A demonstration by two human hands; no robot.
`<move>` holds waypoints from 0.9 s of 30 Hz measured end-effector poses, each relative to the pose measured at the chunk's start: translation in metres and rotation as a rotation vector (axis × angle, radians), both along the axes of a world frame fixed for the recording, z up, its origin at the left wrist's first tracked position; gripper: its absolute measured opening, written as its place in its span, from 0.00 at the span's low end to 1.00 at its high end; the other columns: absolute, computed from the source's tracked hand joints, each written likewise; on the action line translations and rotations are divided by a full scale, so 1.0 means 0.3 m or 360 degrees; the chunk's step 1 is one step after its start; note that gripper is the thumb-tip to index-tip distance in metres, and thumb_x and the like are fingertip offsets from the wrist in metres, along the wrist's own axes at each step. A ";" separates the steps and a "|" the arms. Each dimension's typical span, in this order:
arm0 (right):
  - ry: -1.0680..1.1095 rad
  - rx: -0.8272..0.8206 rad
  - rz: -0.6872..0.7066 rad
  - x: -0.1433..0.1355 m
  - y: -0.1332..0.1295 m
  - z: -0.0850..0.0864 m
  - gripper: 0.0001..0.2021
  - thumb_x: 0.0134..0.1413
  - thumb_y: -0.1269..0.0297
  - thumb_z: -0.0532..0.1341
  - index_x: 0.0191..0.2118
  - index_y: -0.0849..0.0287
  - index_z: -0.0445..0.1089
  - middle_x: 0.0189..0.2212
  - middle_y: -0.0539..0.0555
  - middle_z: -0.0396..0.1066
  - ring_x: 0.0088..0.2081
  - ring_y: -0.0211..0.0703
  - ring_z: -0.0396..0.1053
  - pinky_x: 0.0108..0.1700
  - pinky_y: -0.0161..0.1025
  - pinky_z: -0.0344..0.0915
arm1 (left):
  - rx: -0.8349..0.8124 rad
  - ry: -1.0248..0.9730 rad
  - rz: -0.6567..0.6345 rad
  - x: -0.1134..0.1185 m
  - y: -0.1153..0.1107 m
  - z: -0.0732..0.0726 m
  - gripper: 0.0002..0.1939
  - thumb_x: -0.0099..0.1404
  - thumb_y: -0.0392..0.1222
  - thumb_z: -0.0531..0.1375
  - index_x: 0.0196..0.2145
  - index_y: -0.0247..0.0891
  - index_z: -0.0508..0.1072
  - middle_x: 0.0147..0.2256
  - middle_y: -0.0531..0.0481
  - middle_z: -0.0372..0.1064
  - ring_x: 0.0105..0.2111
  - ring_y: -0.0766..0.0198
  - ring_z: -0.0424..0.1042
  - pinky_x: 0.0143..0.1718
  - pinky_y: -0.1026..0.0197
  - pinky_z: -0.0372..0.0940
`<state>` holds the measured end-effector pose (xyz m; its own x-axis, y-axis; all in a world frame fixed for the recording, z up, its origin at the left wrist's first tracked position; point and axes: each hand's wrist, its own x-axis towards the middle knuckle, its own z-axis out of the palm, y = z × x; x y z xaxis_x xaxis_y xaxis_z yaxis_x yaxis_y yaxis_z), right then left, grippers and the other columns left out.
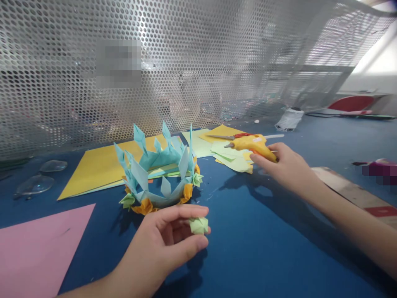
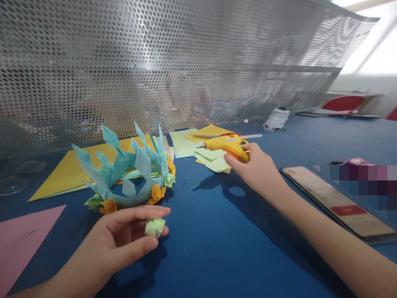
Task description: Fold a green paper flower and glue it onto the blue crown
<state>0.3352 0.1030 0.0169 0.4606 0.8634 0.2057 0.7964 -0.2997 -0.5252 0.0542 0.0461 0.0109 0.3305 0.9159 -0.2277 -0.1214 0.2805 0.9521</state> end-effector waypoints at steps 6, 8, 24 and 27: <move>0.0088 0.0592 0.0266 -0.034 -0.038 0.016 0.19 0.52 0.49 0.63 0.44 0.57 0.65 0.30 0.52 0.71 0.27 0.41 0.65 0.30 0.40 0.64 | -0.0076 -0.0046 -0.0021 0.001 0.001 0.000 0.12 0.49 0.31 0.73 0.32 0.43 0.84 0.29 0.54 0.81 0.31 0.67 0.79 0.35 0.71 0.72; 0.0063 0.0734 0.0349 -0.045 -0.052 0.020 0.16 0.50 0.51 0.62 0.39 0.55 0.65 0.28 0.50 0.68 0.26 0.39 0.62 0.28 0.38 0.61 | -0.0085 -0.0084 -0.0037 0.001 0.003 -0.003 0.13 0.48 0.30 0.73 0.33 0.42 0.84 0.27 0.54 0.80 0.31 0.66 0.79 0.33 0.71 0.72; -0.0624 0.1295 0.0813 -0.118 -0.113 0.021 0.12 0.48 0.57 0.62 0.31 0.51 0.55 0.17 0.41 0.53 0.15 0.33 0.52 0.16 0.33 0.50 | -0.0137 -0.0036 0.0036 0.021 0.002 0.009 0.16 0.45 0.27 0.72 0.32 0.43 0.84 0.25 0.57 0.81 0.27 0.67 0.80 0.30 0.71 0.72; -0.0754 0.1341 0.0910 -0.119 -0.120 0.022 0.10 0.52 0.60 0.60 0.31 0.51 0.55 0.18 0.42 0.54 0.16 0.34 0.52 0.17 0.34 0.49 | -0.0132 -0.0033 0.0040 0.021 0.002 0.003 0.17 0.44 0.27 0.72 0.33 0.43 0.84 0.26 0.57 0.81 0.27 0.66 0.80 0.30 0.70 0.72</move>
<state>0.2996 0.0669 0.0234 -0.2388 0.4254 0.8729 0.8763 0.4818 0.0049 0.0603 0.0467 0.0118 0.3132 0.9021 -0.2967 -0.1488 0.3552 0.9229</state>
